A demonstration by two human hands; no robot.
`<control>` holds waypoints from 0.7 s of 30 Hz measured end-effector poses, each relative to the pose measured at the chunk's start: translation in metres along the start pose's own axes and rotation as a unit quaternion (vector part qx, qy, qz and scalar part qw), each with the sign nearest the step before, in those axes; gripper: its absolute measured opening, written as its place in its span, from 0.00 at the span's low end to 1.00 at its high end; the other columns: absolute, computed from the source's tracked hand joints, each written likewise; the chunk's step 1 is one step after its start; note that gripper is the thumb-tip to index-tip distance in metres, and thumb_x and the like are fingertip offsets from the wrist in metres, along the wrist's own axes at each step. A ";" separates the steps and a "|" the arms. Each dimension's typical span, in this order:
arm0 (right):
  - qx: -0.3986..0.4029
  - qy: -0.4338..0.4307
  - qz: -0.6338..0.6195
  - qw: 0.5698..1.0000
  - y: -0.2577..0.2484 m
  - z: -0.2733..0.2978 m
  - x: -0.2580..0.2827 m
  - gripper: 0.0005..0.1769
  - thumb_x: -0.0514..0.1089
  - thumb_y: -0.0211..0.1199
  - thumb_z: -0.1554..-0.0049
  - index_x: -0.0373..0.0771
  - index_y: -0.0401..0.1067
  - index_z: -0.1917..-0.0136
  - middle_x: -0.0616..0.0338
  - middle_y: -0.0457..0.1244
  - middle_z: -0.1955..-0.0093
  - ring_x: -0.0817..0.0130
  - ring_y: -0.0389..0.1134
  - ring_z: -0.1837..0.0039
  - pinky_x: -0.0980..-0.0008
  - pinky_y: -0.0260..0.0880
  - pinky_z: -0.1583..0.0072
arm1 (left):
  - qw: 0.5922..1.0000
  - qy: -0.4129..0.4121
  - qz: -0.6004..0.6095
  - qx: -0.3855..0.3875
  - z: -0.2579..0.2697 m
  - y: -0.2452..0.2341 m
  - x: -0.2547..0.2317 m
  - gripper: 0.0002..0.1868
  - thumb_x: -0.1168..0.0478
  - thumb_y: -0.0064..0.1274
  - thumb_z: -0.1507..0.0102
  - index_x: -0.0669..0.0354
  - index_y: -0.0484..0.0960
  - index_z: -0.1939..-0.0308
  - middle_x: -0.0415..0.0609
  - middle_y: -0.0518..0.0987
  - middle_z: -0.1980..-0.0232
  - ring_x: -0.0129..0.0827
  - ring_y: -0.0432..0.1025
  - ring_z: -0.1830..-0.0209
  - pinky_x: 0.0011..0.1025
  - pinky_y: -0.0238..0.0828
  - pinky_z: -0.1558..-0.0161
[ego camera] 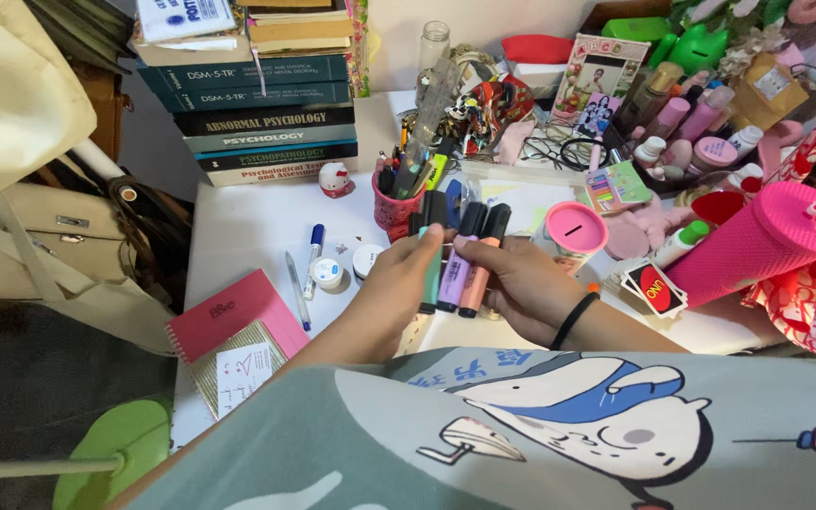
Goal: The person organizes a cluttered desk by picking up various items such as highlighters, a small orange toy, and a pink piggy bank, then placing them into containers or different locations on the desk.
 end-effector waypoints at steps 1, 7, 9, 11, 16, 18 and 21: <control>-0.003 -0.004 -0.002 1.000 -0.001 0.000 0.000 0.14 0.44 0.60 0.40 0.33 0.69 0.44 0.55 0.68 0.48 0.68 0.72 0.48 0.64 0.75 0.44 | 1.000 -0.012 0.008 0.005 0.001 0.000 0.002 0.29 0.42 0.44 0.33 0.59 0.81 0.41 0.47 0.83 0.47 0.30 0.75 0.47 0.34 0.71 0.46; -0.007 -0.012 -0.007 1.000 0.000 0.001 -0.001 0.15 0.43 0.59 0.39 0.30 0.65 0.43 0.52 0.67 0.47 0.66 0.72 0.47 0.62 0.75 0.42 | 0.999 -0.019 -0.036 -0.009 0.005 -0.004 -0.001 0.27 0.44 0.48 0.33 0.62 0.83 0.43 0.49 0.84 0.49 0.29 0.75 0.49 0.32 0.70 0.46; -0.007 -0.005 -0.009 1.000 0.003 0.003 -0.001 0.15 0.43 0.58 0.38 0.30 0.65 0.43 0.52 0.67 0.48 0.67 0.72 0.47 0.63 0.75 0.42 | 0.999 -0.037 -0.016 -0.027 0.006 -0.008 0.000 0.26 0.45 0.50 0.34 0.61 0.83 0.43 0.48 0.84 0.50 0.28 0.76 0.52 0.31 0.73 0.50; 0.000 0.003 -0.014 1.000 0.007 0.007 0.000 0.15 0.44 0.55 0.38 0.29 0.66 0.44 0.50 0.69 0.49 0.64 0.73 0.50 0.64 0.76 0.46 | 0.996 -0.054 0.077 0.002 0.008 -0.002 0.001 0.24 0.47 0.51 0.34 0.62 0.83 0.44 0.48 0.83 0.53 0.30 0.76 0.57 0.33 0.75 0.56; 0.029 0.028 0.005 0.999 0.009 0.010 -0.002 0.19 0.47 0.52 0.36 0.28 0.71 0.42 0.52 0.70 0.52 0.67 0.73 0.55 0.68 0.75 0.52 | 0.996 -0.049 0.079 -0.009 0.011 -0.015 0.001 0.19 0.52 0.50 0.33 0.58 0.82 0.45 0.47 0.82 0.58 0.30 0.75 0.64 0.31 0.74 0.64; 0.053 0.019 -0.029 0.998 0.008 0.005 -0.006 0.20 0.46 0.53 0.36 0.27 0.71 0.41 0.53 0.69 0.52 0.70 0.72 0.54 0.70 0.75 0.51 | 0.996 -0.050 0.078 -0.015 0.006 -0.019 0.007 0.17 0.53 0.49 0.33 0.56 0.82 0.45 0.46 0.81 0.59 0.29 0.75 0.63 0.31 0.73 0.63; 0.026 -0.019 -0.032 0.999 -0.003 -0.003 -0.008 0.11 0.41 0.56 0.36 0.32 0.65 0.43 0.56 0.66 0.52 0.70 0.71 0.52 0.69 0.74 0.50 | 0.999 0.029 0.000 -0.022 -0.006 -0.013 0.012 0.18 0.55 0.49 0.33 0.62 0.84 0.46 0.46 0.83 0.57 0.28 0.74 0.62 0.29 0.70 0.59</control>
Point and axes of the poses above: each hand's wrist, its own z-axis away from the middle knuckle, its own y-axis out of the palm, x = y × z, the point moved 9 cm from there along -z, towards the middle knuckle
